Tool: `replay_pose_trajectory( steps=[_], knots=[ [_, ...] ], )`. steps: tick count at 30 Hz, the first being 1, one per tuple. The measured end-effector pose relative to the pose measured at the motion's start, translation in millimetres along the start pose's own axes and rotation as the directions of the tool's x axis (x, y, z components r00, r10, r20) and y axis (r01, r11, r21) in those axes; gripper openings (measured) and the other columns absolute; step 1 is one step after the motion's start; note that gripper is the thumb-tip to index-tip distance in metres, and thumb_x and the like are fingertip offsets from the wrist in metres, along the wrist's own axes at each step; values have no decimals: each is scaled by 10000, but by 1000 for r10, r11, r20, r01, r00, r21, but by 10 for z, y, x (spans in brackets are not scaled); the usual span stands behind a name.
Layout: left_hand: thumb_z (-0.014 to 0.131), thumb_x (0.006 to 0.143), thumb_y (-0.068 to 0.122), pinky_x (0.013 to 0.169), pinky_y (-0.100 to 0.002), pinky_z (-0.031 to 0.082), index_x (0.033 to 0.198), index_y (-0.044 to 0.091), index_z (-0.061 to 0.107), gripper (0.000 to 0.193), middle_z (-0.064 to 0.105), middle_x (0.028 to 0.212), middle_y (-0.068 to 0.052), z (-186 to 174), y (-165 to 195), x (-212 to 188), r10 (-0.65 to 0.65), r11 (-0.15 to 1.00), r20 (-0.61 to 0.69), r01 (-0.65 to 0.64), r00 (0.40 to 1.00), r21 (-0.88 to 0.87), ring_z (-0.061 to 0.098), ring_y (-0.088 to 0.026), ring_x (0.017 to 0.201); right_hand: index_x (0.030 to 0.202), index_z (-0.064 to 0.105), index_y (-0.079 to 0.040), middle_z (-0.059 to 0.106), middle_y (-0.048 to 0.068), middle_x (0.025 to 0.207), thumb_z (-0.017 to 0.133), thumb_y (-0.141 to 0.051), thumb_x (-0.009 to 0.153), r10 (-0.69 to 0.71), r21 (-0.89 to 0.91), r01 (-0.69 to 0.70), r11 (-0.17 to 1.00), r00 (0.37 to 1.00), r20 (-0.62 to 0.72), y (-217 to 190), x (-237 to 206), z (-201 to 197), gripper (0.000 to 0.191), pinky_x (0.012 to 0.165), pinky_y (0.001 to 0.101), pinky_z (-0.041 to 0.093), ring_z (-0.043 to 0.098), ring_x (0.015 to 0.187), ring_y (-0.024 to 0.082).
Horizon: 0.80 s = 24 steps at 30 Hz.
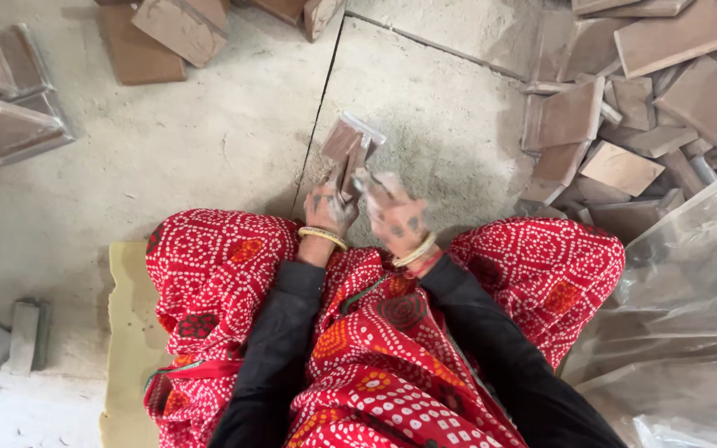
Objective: The person sits on the floor and smooths small sandstone pieces one at a time, rubbing each piece with a small abrasive stone by hand. They set finished pieces aside and pick up new rough pieces from a pile beside them, repeating the rubbing motion throughout.
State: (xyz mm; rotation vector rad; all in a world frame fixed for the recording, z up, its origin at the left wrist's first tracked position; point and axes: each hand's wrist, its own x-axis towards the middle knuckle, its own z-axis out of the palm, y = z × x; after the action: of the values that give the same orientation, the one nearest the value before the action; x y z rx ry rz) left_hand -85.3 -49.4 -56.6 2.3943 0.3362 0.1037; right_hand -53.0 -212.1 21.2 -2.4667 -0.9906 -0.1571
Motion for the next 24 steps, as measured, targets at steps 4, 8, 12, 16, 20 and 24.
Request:
replay_pose_trajectory(
  steps=[4,8,12,16,20,24],
  knots=[
    [666,846,314,1043,-566,426,1347,116,607,541,678,1165,-109,206,-157,-61,80,995,2,-80,997,-64,616,-324,1154,1476,555,-204,648,94,1255,610,-63,928,-66,-83,61,995,996,-57,173,167,266,569,539,284,528,649,709,160],
    [741,807,325,1039,-573,395,1233,169,622,470,632,1233,-121,324,-96,-40,277,941,-179,-230,944,247,570,-367,1203,1499,571,-239,626,35,1244,625,-40,970,-64,-234,63,970,998,5,546,620,378,568,531,261,526,629,649,140],
    [707,757,287,1016,-551,440,1450,127,495,742,554,1400,-160,231,8,23,147,989,-88,-145,985,29,540,-375,1257,1441,607,-92,571,305,1339,648,6,757,25,-328,1,945,997,73,386,439,246,692,329,270,473,550,428,114],
    [649,866,316,1054,-538,501,1702,176,296,918,565,1492,-111,161,53,-20,-129,979,172,153,976,-133,595,-353,1202,1479,590,-162,626,76,1215,595,75,939,-127,-71,126,990,992,-10,162,91,139,590,424,259,484,539,576,95],
    [767,772,287,976,-592,438,1487,132,440,802,507,1528,-211,279,38,-35,170,982,-108,-160,979,102,547,-370,1230,1485,610,-173,616,60,1205,541,132,949,-65,-131,64,989,998,-2,417,550,258,621,373,208,457,536,567,81],
    [790,708,311,962,-661,417,1389,145,556,739,565,1416,-216,365,-17,49,159,970,-22,-152,987,190,534,-421,1188,1553,552,-141,599,54,1053,562,14,1063,46,-319,-5,948,992,121,418,641,289,514,428,238,447,518,551,93]
  ],
)
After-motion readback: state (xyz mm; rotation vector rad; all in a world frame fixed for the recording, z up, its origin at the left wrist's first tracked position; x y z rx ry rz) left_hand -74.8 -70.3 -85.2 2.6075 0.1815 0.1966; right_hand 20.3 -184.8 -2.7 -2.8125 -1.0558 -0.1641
